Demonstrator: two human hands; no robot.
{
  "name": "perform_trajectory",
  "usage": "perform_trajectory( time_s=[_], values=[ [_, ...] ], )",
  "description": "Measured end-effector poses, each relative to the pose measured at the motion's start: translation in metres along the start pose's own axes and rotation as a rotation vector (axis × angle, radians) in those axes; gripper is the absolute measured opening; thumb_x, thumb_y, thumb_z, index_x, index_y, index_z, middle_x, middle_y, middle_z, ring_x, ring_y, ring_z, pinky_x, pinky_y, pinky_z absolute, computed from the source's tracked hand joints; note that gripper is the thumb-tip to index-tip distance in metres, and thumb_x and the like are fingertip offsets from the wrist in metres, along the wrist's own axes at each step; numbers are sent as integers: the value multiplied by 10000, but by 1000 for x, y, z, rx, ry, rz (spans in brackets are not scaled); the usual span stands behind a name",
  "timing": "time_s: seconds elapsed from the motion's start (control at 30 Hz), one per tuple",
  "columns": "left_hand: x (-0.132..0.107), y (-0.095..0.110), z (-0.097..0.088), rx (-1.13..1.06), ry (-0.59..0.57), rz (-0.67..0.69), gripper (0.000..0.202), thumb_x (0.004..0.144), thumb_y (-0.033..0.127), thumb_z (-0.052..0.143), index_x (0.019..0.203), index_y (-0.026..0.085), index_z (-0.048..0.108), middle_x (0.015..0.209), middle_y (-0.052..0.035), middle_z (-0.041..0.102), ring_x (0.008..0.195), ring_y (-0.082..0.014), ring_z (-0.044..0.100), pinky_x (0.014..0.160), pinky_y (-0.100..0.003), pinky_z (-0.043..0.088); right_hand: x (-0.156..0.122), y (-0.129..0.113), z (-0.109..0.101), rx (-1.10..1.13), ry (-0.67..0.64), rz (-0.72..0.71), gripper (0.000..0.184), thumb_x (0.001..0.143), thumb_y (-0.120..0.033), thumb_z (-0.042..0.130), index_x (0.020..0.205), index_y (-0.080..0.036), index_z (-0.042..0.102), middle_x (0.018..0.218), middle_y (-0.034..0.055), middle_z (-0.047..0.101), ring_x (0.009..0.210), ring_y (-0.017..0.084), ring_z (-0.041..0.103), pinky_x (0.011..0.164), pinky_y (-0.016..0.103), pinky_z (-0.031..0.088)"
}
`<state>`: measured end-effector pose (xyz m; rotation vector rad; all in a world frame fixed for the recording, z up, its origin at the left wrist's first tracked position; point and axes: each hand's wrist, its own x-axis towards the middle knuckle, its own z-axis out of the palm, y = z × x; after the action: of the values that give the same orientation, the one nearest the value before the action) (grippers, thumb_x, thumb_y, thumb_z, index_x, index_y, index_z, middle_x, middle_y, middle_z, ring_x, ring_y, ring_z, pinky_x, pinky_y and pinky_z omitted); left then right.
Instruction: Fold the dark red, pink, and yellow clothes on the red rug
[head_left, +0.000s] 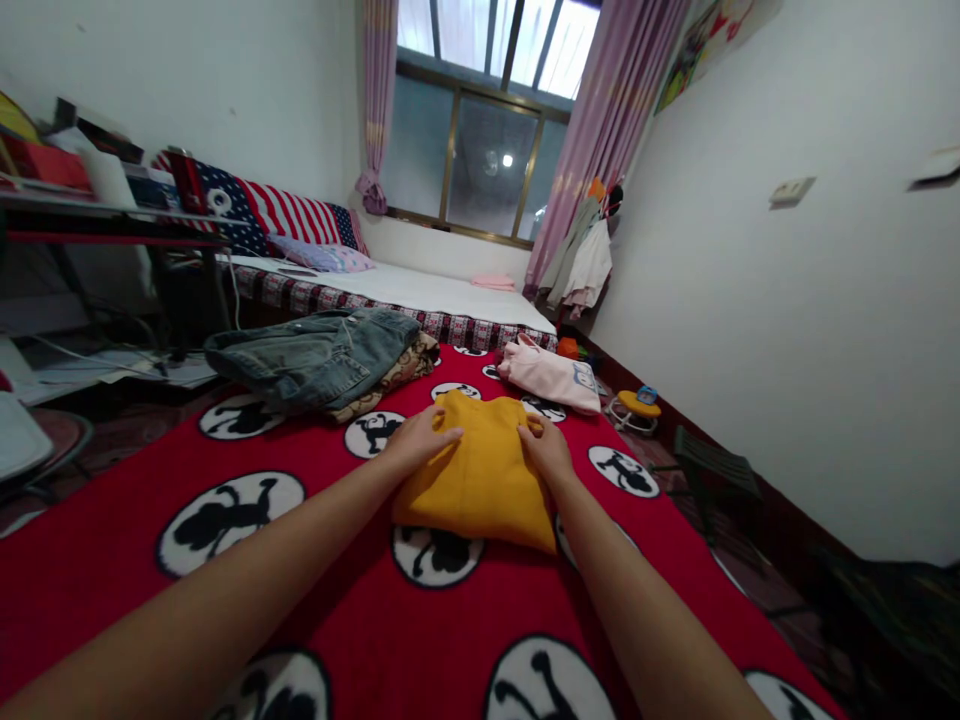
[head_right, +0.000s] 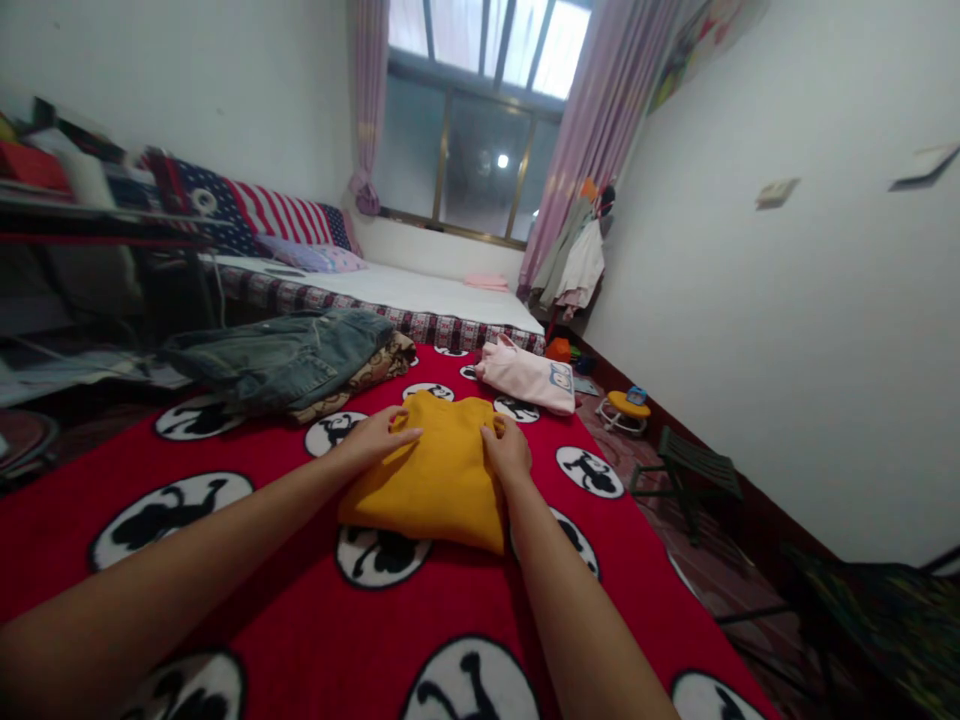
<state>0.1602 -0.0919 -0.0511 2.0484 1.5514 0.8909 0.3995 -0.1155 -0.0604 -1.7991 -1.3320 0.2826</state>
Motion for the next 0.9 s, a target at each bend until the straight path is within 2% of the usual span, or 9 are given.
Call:
perform_trajectory(
  time_s=[0.1, 0.2, 0.27, 0.37, 0.43, 0.5, 0.6, 0.7, 0.9],
  values=[
    [21, -3, 17, -57, 91, -8, 387, 763, 217, 645, 1145, 160, 662, 1142, -101, 687, 1058, -262, 634, 931, -329, 477, 11, 4, 12, 39, 76, -11, 384, 776, -274, 541, 1100, -125, 682, 989, 114, 728, 899, 230, 675, 804, 323, 511],
    [22, -8, 30, 7, 177, 31, 343, 808, 117, 533, 1105, 190, 688, 1098, -91, 677, 1044, -241, 619, 950, -344, 466, 8, 11, 19, 45, 225, -40, 395, 807, -248, 449, 1098, -115, 679, 1043, 125, 709, 924, 221, 658, 829, 315, 503],
    [17, -5, 33, 131, 230, 83, 330, 825, 112, 509, 1063, 224, 708, 1112, -101, 643, 1050, -260, 597, 925, -389, 479, 4, 11, 18, -60, 233, -34, 363, 795, -239, 456, 1043, -160, 708, 1051, 112, 696, 930, 237, 644, 832, 341, 497],
    [15, 9, 31, 275, 296, 220, 314, 837, 135, 530, 1070, 243, 710, 1315, -109, 533, 1219, -296, 484, 997, -459, 434, -2, 1, 11, -267, 232, -95, 347, 770, -164, 460, 985, -196, 730, 1107, 125, 645, 1024, 272, 588, 884, 407, 463],
    [18, 18, 32, 262, 202, 381, 320, 858, 189, 546, 1143, 237, 684, 1405, -86, 484, 1312, -278, 409, 1099, -462, 348, -4, -9, 8, -293, 283, -249, 384, 787, -122, 442, 1052, -196, 710, 1200, 132, 602, 1139, 275, 524, 974, 442, 406],
    [23, 22, 36, 232, -6, 485, 370, 908, 305, 512, 1256, 240, 620, 1448, -69, 465, 1374, -269, 353, 1156, -483, 256, -3, -16, 10, -287, 206, -411, 410, 856, -157, 431, 1199, -213, 648, 1322, 111, 554, 1265, 259, 444, 1069, 455, 321],
    [28, 17, 45, 268, -218, 386, 516, 971, 461, 357, 1417, 223, 462, 1545, -85, 333, 1451, -284, 221, 1168, -533, 172, 1, -15, 21, -392, -179, -404, 461, 960, -344, 377, 1388, -226, 500, 1495, 78, 420, 1419, 251, 277, 1145, 493, 200],
    [32, 9, 50, 317, -232, 272, 589, 982, 489, 303, 1464, 161, 388, 1581, -117, 220, 1468, -272, 165, 1182, -470, 158, 4, -9, 31, -527, -386, -259, 566, 987, -473, 289, 1482, -209, 362, 1588, 79, 234, 1476, 258, 134, 1161, 530, 129],
    [34, 6, 51, 331, -198, 268, 590, 975, 499, 314, 1463, 178, 398, 1582, -104, 214, 1462, -269, 189, 1185, -445, 161, 4, -9, 31, -587, -392, -238, 592, 996, -497, 235, 1508, -208, 302, 1603, 77, 172, 1485, 245, 83, 1169, 516, 108]
  ],
)
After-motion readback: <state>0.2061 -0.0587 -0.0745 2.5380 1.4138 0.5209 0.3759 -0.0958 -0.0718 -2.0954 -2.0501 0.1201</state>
